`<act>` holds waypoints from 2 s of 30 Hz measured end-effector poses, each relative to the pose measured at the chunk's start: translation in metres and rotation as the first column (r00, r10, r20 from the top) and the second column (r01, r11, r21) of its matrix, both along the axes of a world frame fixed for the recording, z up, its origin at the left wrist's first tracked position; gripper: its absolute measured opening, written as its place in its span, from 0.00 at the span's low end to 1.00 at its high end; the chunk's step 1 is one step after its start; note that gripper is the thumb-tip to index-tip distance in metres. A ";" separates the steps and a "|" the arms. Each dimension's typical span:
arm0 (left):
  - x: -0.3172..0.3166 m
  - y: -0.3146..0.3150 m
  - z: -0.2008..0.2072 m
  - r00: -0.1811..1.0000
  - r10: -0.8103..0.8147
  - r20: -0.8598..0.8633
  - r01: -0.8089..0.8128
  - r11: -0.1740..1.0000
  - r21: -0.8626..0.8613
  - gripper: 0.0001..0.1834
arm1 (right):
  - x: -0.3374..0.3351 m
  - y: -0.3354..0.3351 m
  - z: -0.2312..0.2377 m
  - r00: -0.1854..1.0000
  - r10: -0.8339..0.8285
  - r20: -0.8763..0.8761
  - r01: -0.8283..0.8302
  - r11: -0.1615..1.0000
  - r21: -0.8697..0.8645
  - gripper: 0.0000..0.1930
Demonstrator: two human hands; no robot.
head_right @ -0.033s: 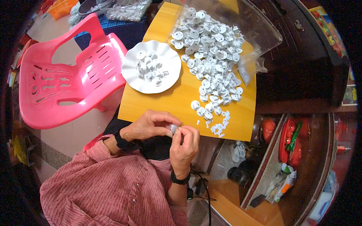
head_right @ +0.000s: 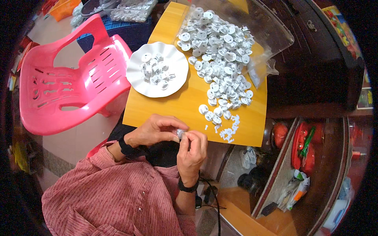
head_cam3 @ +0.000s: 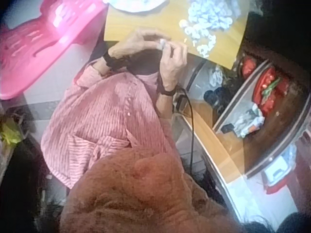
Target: Assembling small white plastic components by hand at a workstation.
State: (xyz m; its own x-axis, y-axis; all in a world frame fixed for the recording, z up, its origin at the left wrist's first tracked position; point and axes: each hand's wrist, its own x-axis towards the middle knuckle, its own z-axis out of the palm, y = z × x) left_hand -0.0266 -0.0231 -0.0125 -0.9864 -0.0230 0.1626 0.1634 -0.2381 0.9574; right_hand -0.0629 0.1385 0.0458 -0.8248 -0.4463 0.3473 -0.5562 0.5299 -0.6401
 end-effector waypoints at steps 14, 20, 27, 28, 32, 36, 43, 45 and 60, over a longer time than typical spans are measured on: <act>-0.012 -0.058 0.028 0.678 0.604 -0.418 -0.689 0.326 -0.647 0.22 | -0.027 0.034 -0.040 0.932 -0.201 -0.301 0.281 0.926 0.252 0.11; -0.019 -0.044 0.031 0.646 0.551 -0.528 -0.702 0.159 -0.694 0.20 | -0.030 0.034 -0.037 0.934 -0.109 -0.341 0.257 0.868 0.426 0.17; -0.053 0.019 0.021 0.777 0.381 -0.500 -0.629 0.495 -0.600 0.20 | -0.028 0.035 -0.036 0.958 -0.131 -0.253 0.220 0.906 0.363 0.13; -0.058 0.024 0.021 0.811 0.351 -0.467 -0.585 0.498 -0.641 0.21 | -0.029 0.036 -0.037 0.958 -0.148 -0.244 0.223 0.921 0.320 0.13; -0.070 0.034 0.025 0.905 0.263 -0.333 -0.424 0.509 -0.749 0.22 | -0.029 0.039 -0.034 0.953 -0.140 -0.267 0.224 0.922 0.317 0.15; -0.077 0.038 0.019 0.943 0.209 -0.259 -0.329 0.476 -0.816 0.18 | -0.025 0.036 -0.028 0.973 -0.055 -0.223 0.151 0.885 0.440 0.18; -0.066 0.033 0.009 0.936 0.215 -0.278 -0.346 0.428 -0.835 0.13 | -0.019 0.037 -0.026 0.983 -0.048 -0.176 0.121 0.897 0.426 0.16; -0.062 0.031 0.009 0.935 0.215 -0.281 -0.349 0.433 -0.831 0.12 | -0.019 0.039 -0.029 0.980 -0.048 -0.195 0.125 0.905 0.408 0.14; -0.037 0.012 0.004 0.944 0.329 -0.036 -0.323 0.890 -0.322 0.08 | -0.020 0.036 -0.022 0.972 -0.021 -0.236 0.145 0.840 0.522 0.11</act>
State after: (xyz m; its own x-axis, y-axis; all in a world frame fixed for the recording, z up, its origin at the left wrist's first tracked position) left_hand -0.0633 -0.0112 -0.0081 -0.9354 -0.2937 0.1968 0.1602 0.1439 0.9765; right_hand -0.0833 0.1740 0.0235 -0.8012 -0.5455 0.2459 -0.5832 0.8039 -0.1169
